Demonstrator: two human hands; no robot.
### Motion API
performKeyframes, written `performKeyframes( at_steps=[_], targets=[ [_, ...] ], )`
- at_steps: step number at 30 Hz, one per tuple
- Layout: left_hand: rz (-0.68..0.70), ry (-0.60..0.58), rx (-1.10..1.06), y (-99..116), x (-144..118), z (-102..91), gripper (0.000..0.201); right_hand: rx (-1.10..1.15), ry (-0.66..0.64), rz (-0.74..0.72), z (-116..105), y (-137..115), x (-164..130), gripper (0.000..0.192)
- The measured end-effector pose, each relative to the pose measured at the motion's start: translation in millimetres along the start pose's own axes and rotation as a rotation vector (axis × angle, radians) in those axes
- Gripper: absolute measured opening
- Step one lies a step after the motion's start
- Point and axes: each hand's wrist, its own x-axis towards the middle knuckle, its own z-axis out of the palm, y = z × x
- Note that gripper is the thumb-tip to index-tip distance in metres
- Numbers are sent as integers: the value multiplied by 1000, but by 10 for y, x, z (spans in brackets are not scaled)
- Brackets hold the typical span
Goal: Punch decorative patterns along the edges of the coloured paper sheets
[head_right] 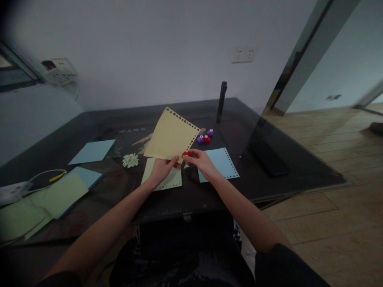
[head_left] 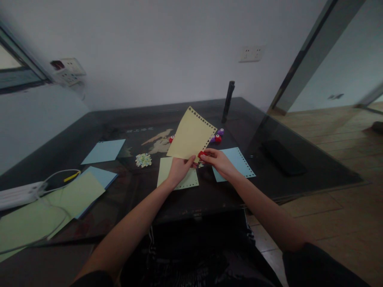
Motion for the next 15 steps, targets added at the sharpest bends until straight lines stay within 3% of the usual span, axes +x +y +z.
performKeyframes(
  at_steps=[15],
  targets=[
    [-39,-82,-114,-81,14,46,21,62,-37,-66,-12,27,24,33]
  ],
)
